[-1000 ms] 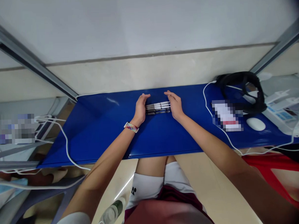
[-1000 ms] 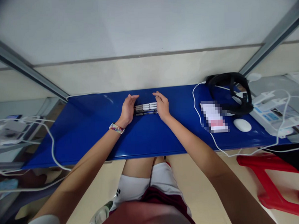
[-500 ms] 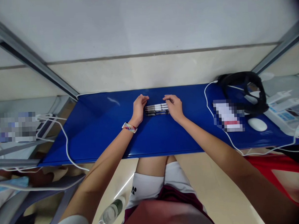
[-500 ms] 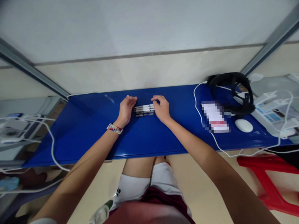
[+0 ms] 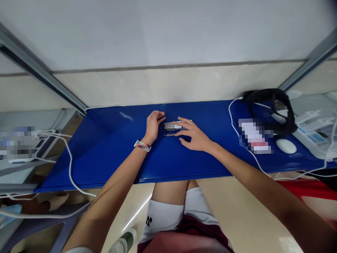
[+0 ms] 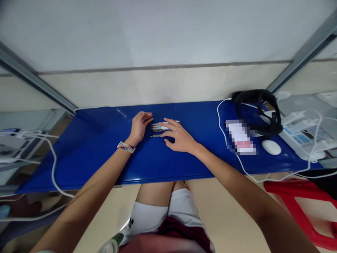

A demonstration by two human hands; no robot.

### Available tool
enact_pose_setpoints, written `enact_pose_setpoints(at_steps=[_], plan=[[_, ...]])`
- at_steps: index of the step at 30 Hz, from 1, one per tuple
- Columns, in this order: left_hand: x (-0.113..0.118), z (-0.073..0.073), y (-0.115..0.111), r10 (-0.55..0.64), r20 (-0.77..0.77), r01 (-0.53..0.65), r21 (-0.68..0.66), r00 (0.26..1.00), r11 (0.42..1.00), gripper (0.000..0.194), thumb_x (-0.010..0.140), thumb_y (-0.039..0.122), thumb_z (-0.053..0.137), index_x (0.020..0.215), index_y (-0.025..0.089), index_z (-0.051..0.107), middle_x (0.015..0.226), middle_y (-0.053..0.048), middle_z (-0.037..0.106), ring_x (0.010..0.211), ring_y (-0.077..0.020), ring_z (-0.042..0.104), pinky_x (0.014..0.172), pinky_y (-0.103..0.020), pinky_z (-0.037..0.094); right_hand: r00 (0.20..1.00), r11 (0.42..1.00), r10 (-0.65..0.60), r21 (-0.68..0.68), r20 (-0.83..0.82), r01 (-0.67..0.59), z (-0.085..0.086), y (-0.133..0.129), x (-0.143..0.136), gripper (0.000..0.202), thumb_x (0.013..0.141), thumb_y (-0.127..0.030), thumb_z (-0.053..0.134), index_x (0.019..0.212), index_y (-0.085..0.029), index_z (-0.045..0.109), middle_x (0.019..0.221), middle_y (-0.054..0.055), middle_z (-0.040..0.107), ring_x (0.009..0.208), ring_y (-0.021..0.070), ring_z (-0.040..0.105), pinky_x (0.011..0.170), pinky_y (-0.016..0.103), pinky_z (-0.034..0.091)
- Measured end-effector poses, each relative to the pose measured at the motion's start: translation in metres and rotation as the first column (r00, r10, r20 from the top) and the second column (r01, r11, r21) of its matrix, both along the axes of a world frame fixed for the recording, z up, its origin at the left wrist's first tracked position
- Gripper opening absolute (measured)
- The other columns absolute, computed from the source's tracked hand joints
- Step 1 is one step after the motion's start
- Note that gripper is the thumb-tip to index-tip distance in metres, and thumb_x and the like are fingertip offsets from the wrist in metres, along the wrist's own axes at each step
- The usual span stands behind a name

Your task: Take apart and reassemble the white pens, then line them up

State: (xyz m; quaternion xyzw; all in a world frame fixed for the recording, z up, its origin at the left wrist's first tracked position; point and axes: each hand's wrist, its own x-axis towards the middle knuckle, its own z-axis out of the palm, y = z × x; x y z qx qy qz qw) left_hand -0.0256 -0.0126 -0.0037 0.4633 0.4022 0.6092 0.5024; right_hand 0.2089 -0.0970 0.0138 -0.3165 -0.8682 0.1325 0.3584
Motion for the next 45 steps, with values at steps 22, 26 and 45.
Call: enact_pose_setpoints(at_steps=[22, 26, 45], plan=[[0.010, 0.058, -0.035, -0.032, -0.655, 0.351, 0.362, 0.755, 0.864, 0.033, 0.108, 0.053, 0.064, 0.116, 0.029, 0.085, 0.110, -0.010, 0.080, 0.098, -0.0284, 0.072, 0.102, -0.045, 0.054, 0.930, 0.949, -0.287, -0.197, -0.227, 0.245, 0.024, 0.043, 0.010, 0.018, 0.101, -0.045, 0.070, 0.094, -0.030, 0.077, 0.086, 0.003, 0.077, 0.087, 0.0277, 0.073, 0.084, 0.044, 0.061], [0.010, 0.054, -0.013, 0.020, -0.631, 0.287, 0.380, 0.776, 0.879, 0.029, 0.107, 0.046, 0.066, 0.116, 0.028, 0.086, 0.111, -0.010, 0.081, 0.098, -0.0283, 0.073, 0.097, -0.043, 0.056, 0.912, 0.931, -0.274, -0.322, -0.305, 0.172, 0.023, 0.075, 0.013, 0.036, 0.098, -0.059, 0.074, 0.085, -0.026, 0.078, 0.075, 0.000, 0.072, 0.068, 0.0204, 0.064, 0.068, 0.036, 0.051], [-0.004, 0.017, 0.018, -0.060, -0.417, 0.146, 0.177, 0.907, 0.973, 0.028, 0.096, 0.039, 0.080, 0.114, 0.019, 0.087, 0.097, -0.008, 0.086, 0.083, -0.0188, 0.077, 0.081, -0.032, 0.063, 0.722, 0.755, -0.415, -0.652, -0.554, -0.066, -0.001, 0.106, 0.026, 0.043, 0.074, -0.059, 0.096, 0.091, -0.022, 0.084, 0.075, 0.004, 0.080, 0.060, 0.0157, 0.067, 0.060, 0.031, 0.058]])
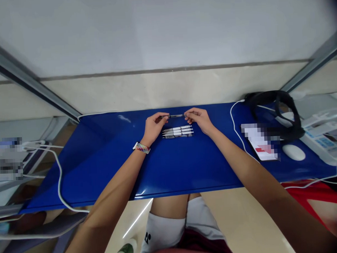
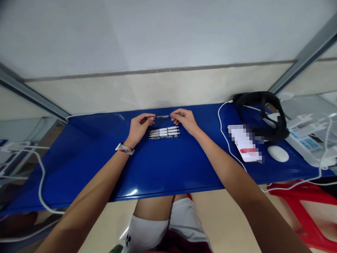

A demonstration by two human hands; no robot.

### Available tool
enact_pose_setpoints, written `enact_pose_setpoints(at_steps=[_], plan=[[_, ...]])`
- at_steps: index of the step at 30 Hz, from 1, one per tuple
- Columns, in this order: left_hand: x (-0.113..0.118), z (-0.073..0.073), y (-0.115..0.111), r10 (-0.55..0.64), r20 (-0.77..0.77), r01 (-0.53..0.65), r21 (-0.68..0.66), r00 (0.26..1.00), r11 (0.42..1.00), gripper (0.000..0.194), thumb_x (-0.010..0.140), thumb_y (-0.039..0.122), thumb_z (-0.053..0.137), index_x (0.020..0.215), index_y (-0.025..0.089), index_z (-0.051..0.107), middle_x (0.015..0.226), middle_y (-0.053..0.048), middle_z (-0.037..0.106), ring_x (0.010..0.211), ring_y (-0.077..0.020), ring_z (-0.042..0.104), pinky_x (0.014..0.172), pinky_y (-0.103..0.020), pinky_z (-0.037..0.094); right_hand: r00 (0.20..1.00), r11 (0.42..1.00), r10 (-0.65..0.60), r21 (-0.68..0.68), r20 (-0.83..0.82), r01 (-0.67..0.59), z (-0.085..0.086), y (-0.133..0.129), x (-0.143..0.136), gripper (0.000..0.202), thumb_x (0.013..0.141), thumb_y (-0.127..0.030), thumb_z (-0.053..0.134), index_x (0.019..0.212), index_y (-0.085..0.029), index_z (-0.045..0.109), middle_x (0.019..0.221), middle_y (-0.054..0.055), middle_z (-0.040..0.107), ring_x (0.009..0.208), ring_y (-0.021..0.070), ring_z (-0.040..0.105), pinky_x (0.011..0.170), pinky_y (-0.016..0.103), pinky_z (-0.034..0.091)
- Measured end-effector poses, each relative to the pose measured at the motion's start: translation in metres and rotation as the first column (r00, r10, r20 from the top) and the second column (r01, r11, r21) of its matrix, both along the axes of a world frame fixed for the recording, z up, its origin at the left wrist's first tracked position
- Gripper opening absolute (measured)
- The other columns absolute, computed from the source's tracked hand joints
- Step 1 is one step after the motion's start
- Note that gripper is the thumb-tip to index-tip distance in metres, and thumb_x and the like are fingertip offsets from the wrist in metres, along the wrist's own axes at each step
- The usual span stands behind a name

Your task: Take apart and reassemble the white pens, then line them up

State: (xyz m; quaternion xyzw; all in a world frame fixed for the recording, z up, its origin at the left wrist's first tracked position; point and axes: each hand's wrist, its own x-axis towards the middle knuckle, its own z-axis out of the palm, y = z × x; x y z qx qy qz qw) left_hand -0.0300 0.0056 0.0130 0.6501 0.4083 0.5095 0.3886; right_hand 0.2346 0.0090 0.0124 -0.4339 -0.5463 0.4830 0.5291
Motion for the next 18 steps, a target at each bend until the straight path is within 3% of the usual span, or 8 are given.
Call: enact_pose_setpoints(at_steps=[9, 15, 18], plan=[[-0.0013, 0.0013, -0.0001, -0.008, 0.047, 0.011, -0.063, 0.999, 0.998, 0.027, 0.090, 0.037, 0.086, 0.110, 0.019, 0.088, 0.098, -0.008, 0.086, 0.081, -0.0188, 0.077, 0.084, -0.035, 0.063, 1.000, 1.000, -0.010, 0.017, -0.015, 0.010, -0.0047, -0.0006, -0.0036, 0.045, 0.072, -0.058, 0.098, 0.096, -0.022, 0.085, 0.085, 0.007, 0.085, 0.069, 0.0197, 0.074, 0.067, 0.036, 0.064], [-0.0011, 0.0007, 0.0013, -0.030, 0.114, 0.043, -0.117, 0.993, 0.992, 0.035, 0.087, 0.046, 0.089, 0.106, 0.018, 0.087, 0.102, -0.010, 0.086, 0.081, -0.0191, 0.077, 0.082, -0.035, 0.064, 0.999, 0.999, -0.014, 0.052, -0.039, 0.016, -0.0021, -0.0054, -0.0055, 0.045, 0.070, -0.059, 0.100, 0.090, -0.022, 0.085, 0.079, 0.007, 0.083, 0.070, 0.0213, 0.076, 0.071, 0.038, 0.065], [-0.0024, -0.0003, 0.0029, -0.020, 0.119, 0.037, -0.143, 0.993, 0.989, 0.039, 0.087, 0.054, 0.088, 0.100, 0.017, 0.086, 0.090, -0.009, 0.084, 0.073, -0.0183, 0.075, 0.077, -0.034, 0.062, 0.999, 0.997, -0.002, 0.071, -0.044, 0.005, -0.0020, -0.0070, -0.0075, 0.047, 0.068, -0.060, 0.101, 0.090, -0.022, 0.085, 0.081, 0.007, 0.083, 0.074, 0.0232, 0.080, 0.076, 0.041, 0.067]])
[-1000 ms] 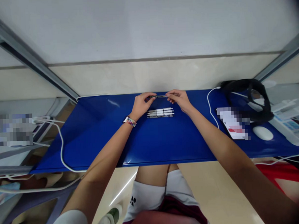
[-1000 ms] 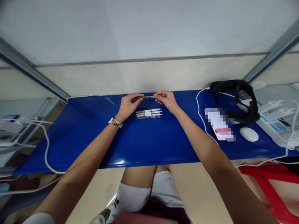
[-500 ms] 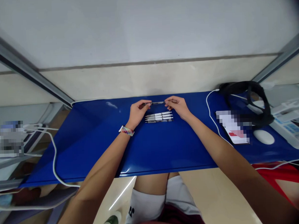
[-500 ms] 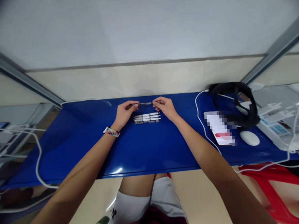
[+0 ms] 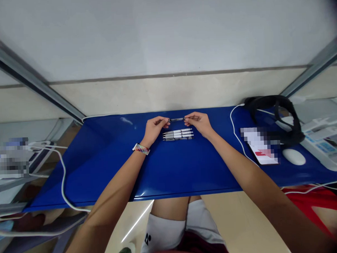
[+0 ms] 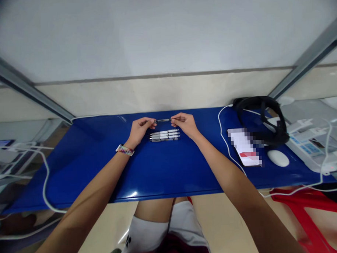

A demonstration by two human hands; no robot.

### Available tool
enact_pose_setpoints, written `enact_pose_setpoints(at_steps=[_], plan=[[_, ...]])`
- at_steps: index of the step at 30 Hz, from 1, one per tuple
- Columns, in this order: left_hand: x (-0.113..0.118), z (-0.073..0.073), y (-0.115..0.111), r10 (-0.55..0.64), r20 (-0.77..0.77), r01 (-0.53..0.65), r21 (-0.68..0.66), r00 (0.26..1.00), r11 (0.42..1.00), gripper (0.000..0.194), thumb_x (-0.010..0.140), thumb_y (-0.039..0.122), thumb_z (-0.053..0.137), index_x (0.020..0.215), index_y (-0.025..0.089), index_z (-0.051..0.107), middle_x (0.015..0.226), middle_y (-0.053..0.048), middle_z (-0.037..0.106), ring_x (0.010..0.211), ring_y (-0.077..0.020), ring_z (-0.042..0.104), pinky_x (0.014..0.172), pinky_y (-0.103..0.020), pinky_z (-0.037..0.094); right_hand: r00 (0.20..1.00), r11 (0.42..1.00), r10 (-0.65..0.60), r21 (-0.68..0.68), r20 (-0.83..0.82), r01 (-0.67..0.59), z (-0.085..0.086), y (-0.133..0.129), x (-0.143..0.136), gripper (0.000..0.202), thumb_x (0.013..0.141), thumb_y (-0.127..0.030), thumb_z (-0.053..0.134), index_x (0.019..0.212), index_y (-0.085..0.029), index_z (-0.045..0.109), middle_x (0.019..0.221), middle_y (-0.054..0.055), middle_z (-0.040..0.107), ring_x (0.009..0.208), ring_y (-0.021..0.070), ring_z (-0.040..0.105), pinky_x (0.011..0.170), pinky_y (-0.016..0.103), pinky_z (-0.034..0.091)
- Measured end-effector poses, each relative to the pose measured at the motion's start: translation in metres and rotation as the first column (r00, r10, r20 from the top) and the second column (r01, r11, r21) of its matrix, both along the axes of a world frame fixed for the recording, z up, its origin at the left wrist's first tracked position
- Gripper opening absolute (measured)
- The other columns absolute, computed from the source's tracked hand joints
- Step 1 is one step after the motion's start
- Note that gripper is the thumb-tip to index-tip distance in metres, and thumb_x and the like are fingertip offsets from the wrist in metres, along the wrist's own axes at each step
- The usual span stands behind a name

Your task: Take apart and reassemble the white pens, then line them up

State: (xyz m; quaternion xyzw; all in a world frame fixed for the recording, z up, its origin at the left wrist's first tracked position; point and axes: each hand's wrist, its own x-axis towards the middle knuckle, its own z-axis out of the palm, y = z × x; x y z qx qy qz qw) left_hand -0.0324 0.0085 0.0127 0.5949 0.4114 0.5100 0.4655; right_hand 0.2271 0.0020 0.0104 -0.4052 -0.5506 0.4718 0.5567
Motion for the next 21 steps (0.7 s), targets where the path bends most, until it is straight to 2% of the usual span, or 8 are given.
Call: enact_pose_setpoints(at_steps=[5, 9, 11, 14, 16, 18, 21], plan=[[-0.0016, 0.0010, -0.0002, 0.081, -0.120, -0.078, 0.029, 0.989, 0.996, 0.056, 0.097, 0.069, 0.073, 0.073, 0.018, 0.078, 0.061, -0.005, 0.073, 0.059, -0.0167, 0.066, 0.069, -0.031, 0.055, 1.000, 1.000, 0.022, 0.003, 0.011, -0.022, 0.0009, -0.0005, -0.0019, 0.047, 0.068, -0.060, 0.101, 0.091, -0.023, 0.084, 0.082, 0.006, 0.084, 0.078, 0.0248, 0.082, 0.081, 0.043, 0.068], [-0.0014, 0.0020, 0.0002, 0.078, -0.146, -0.079, -0.007, 0.986, 0.997, 0.071, 0.102, 0.077, 0.058, 0.065, 0.019, 0.075, 0.057, -0.007, 0.070, 0.059, -0.0188, 0.068, 0.069, -0.033, 0.054, 1.000, 1.000, 0.017, -0.009, -0.018, -0.018, 0.0021, 0.0005, -0.0001, 0.046, 0.071, -0.060, 0.099, 0.092, -0.023, 0.084, 0.082, 0.006, 0.084, 0.078, 0.0244, 0.082, 0.079, 0.041, 0.068], [-0.0022, 0.0012, 0.0019, 0.061, -0.083, -0.062, -0.017, 0.995, 0.998, 0.061, 0.100, 0.072, 0.066, 0.074, 0.018, 0.077, 0.064, -0.007, 0.073, 0.066, -0.0198, 0.071, 0.072, -0.033, 0.056, 0.999, 1.000, -0.007, -0.017, -0.042, 0.007, 0.0021, 0.0014, 0.0009, 0.046, 0.070, -0.061, 0.100, 0.091, -0.023, 0.082, 0.081, 0.005, 0.083, 0.077, 0.0241, 0.082, 0.077, 0.040, 0.067], [-0.0044, -0.0005, 0.0047, 0.035, -0.002, -0.035, -0.010, 0.999, 0.999, 0.039, 0.088, 0.056, 0.085, 0.097, 0.019, 0.080, 0.080, -0.005, 0.079, 0.074, -0.0191, 0.072, 0.073, -0.031, 0.056, 0.998, 0.999, -0.033, -0.034, -0.060, 0.031, 0.0013, 0.0023, 0.0014, 0.048, 0.068, -0.061, 0.101, 0.089, -0.023, 0.081, 0.080, 0.005, 0.083, 0.075, 0.0232, 0.081, 0.074, 0.038, 0.066], [-0.0059, -0.0008, 0.0058, 0.030, 0.004, -0.030, 0.016, 1.000, 0.999, 0.035, 0.085, 0.051, 0.088, 0.099, 0.020, 0.079, 0.085, -0.004, 0.078, 0.078, -0.0178, 0.070, 0.073, -0.030, 0.056, 0.998, 0.999, -0.024, -0.042, -0.059, 0.021, 0.0004, 0.0025, 0.0015, 0.048, 0.068, -0.061, 0.101, 0.090, -0.023, 0.081, 0.081, 0.005, 0.083, 0.074, 0.0227, 0.080, 0.074, 0.038, 0.066], [-0.0070, -0.0001, 0.0060, 0.026, -0.007, -0.026, 0.023, 1.000, 0.999, 0.034, 0.089, 0.053, 0.084, 0.086, 0.020, 0.076, 0.081, -0.003, 0.075, 0.074, -0.0164, 0.067, 0.071, -0.029, 0.054, 0.999, 0.999, -0.002, -0.044, -0.052, 0.000, -0.0004, 0.0025, 0.0014, 0.047, 0.070, -0.060, 0.101, 0.091, -0.023, 0.081, 0.082, 0.005, 0.083, 0.075, 0.0224, 0.080, 0.074, 0.038, 0.066], [-0.0079, 0.0015, 0.0047, 0.008, -0.055, -0.008, 0.006, 0.998, 1.000, 0.056, 0.097, 0.062, 0.074, 0.060, 0.021, 0.062, 0.061, -0.001, 0.061, 0.060, -0.0146, 0.056, 0.062, -0.030, 0.047, 0.999, 0.999, 0.022, -0.043, -0.028, -0.023, -0.0003, 0.0022, 0.0013, 0.045, 0.072, -0.059, 0.100, 0.093, -0.023, 0.082, 0.084, 0.005, 0.083, 0.078, 0.0230, 0.081, 0.075, 0.038, 0.066]])
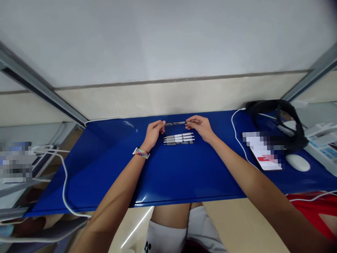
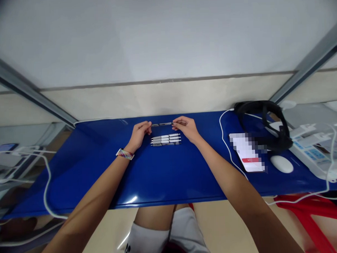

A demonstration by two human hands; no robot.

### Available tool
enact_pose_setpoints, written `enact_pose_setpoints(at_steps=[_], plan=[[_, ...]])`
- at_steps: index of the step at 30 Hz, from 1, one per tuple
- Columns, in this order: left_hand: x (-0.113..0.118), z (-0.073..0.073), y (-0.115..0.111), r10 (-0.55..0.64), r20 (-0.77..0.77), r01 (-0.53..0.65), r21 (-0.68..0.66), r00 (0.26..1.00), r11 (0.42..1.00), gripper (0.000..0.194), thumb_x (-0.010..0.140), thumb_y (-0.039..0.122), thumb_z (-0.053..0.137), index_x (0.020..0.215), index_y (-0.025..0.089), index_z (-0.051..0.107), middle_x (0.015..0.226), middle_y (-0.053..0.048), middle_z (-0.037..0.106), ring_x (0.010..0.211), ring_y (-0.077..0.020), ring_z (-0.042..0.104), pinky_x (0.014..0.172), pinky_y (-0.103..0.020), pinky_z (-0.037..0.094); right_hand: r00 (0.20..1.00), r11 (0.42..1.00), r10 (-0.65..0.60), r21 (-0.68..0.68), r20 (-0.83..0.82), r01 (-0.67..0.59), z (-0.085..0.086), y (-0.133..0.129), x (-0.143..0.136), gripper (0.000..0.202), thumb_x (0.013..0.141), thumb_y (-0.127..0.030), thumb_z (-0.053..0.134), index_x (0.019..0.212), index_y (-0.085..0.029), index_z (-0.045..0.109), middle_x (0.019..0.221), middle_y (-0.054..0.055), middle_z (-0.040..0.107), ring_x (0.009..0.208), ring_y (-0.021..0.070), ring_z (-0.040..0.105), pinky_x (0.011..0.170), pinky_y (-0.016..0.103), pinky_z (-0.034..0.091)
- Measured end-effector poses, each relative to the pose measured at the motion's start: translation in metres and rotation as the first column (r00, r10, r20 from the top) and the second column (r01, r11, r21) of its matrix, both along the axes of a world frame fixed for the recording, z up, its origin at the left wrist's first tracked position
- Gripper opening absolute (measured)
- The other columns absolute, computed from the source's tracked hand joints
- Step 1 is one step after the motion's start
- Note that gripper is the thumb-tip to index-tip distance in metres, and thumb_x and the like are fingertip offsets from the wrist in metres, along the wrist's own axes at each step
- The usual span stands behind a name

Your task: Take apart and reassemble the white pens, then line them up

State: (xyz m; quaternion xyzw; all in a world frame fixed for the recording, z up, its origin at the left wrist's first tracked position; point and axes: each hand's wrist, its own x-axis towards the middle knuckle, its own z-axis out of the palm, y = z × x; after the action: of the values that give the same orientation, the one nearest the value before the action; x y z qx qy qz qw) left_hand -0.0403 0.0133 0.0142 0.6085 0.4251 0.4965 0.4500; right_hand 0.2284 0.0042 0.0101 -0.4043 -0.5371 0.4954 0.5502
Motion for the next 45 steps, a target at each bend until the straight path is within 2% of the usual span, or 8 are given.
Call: enact_pose_setpoints(at_steps=[4, 7, 17, 23, 28, 33, 37, 45], plan=[[-0.0002, 0.0007, -0.0015, 0.025, -0.079, -0.025, -0.002, 0.997, 1.000, 0.077, 0.102, 0.075, 0.061, 0.047, 0.023, 0.050, 0.046, 0.000, 0.048, 0.048, -0.0135, 0.045, 0.055, -0.032, 0.038, 1.000, 1.000, 0.014, 0.000, 0.005, -0.014, 0.0035, -0.0017, 0.0006, 0.046, 0.072, -0.060, 0.099, 0.094, -0.023, 0.082, 0.086, 0.006, 0.084, 0.076, 0.0226, 0.080, 0.075, 0.039, 0.066], [0.0004, -0.0002, -0.0009, 0.033, -0.112, -0.034, -0.009, 0.993, 0.999, 0.076, 0.101, 0.079, 0.061, 0.050, 0.022, 0.063, 0.049, -0.003, 0.058, 0.048, -0.0135, 0.049, 0.055, -0.032, 0.039, 0.999, 1.000, 0.019, -0.002, -0.029, -0.019, 0.0064, -0.0031, 0.0017, 0.043, 0.073, -0.057, 0.100, 0.095, -0.023, 0.083, 0.087, 0.006, 0.084, 0.074, 0.0217, 0.080, 0.074, 0.038, 0.066], [0.0010, -0.0022, 0.0000, -0.048, 0.026, 0.048, -0.001, 0.999, 0.999, 0.050, 0.079, 0.054, 0.096, 0.114, 0.023, 0.078, 0.084, -0.002, 0.077, 0.070, -0.0161, 0.071, 0.062, -0.027, 0.055, 0.998, 0.999, -0.024, -0.030, -0.066, 0.023, 0.0056, -0.0009, 0.0008, 0.047, 0.069, -0.057, 0.102, 0.095, -0.023, 0.083, 0.087, 0.005, 0.084, 0.070, 0.0205, 0.078, 0.074, 0.038, 0.066], [0.0015, -0.0013, -0.0006, -0.010, 0.053, 0.014, -0.087, 0.999, 0.996, 0.060, 0.100, 0.076, 0.064, 0.083, 0.019, 0.073, 0.070, -0.006, 0.070, 0.062, -0.0152, 0.066, 0.058, -0.028, 0.051, 0.998, 0.999, -0.016, -0.030, -0.062, 0.014, 0.0071, -0.0009, 0.0013, 0.047, 0.069, -0.058, 0.102, 0.094, -0.024, 0.083, 0.087, 0.005, 0.084, 0.069, 0.0204, 0.078, 0.074, 0.039, 0.067], [0.0007, 0.0014, -0.0026, -0.067, 0.083, 0.069, -0.020, 0.994, 0.997, 0.044, 0.085, 0.056, 0.091, 0.107, 0.023, 0.072, 0.079, 0.000, 0.070, 0.067, -0.0142, 0.068, 0.062, -0.027, 0.054, 0.998, 0.999, -0.027, -0.043, -0.051, 0.025, 0.0064, -0.0002, 0.0017, 0.048, 0.068, -0.060, 0.102, 0.094, -0.025, 0.083, 0.088, 0.004, 0.084, 0.069, 0.0203, 0.077, 0.074, 0.040, 0.068], [0.0014, 0.0001, -0.0014, -0.036, 0.044, 0.039, -0.058, 0.998, 0.998, 0.054, 0.100, 0.072, 0.067, 0.087, 0.020, 0.074, 0.070, -0.004, 0.068, 0.063, -0.0151, 0.065, 0.059, -0.029, 0.053, 0.998, 0.999, -0.029, -0.045, -0.054, 0.026, 0.0061, -0.0001, 0.0018, 0.047, 0.069, -0.059, 0.101, 0.095, -0.025, 0.082, 0.088, 0.004, 0.083, 0.069, 0.0202, 0.076, 0.075, 0.041, 0.068], [0.0018, 0.0023, -0.0023, -0.041, 0.082, 0.043, -0.021, 0.996, 0.999, 0.047, 0.085, 0.055, 0.091, 0.115, 0.022, 0.075, 0.080, -0.001, 0.071, 0.068, -0.0150, 0.069, 0.064, -0.028, 0.057, 0.997, 0.998, -0.043, -0.051, -0.069, 0.039, 0.0062, -0.0001, 0.0015, 0.046, 0.069, -0.057, 0.102, 0.094, -0.024, 0.083, 0.087, 0.004, 0.083, 0.069, 0.0199, 0.076, 0.074, 0.039, 0.067], [0.0010, 0.0010, -0.0012, 0.044, 0.067, -0.041, -0.052, 0.997, 0.998, 0.053, 0.092, 0.069, 0.079, 0.076, 0.019, 0.069, 0.067, -0.002, 0.066, 0.059, -0.0123, 0.062, 0.058, -0.026, 0.053, 0.995, 0.997, -0.052, -0.064, -0.080, 0.047, 0.0046, 0.0008, 0.0049, 0.046, 0.069, -0.057, 0.100, 0.097, -0.025, 0.082, 0.088, 0.003, 0.083, 0.071, 0.0193, 0.075, 0.075, 0.039, 0.066]])
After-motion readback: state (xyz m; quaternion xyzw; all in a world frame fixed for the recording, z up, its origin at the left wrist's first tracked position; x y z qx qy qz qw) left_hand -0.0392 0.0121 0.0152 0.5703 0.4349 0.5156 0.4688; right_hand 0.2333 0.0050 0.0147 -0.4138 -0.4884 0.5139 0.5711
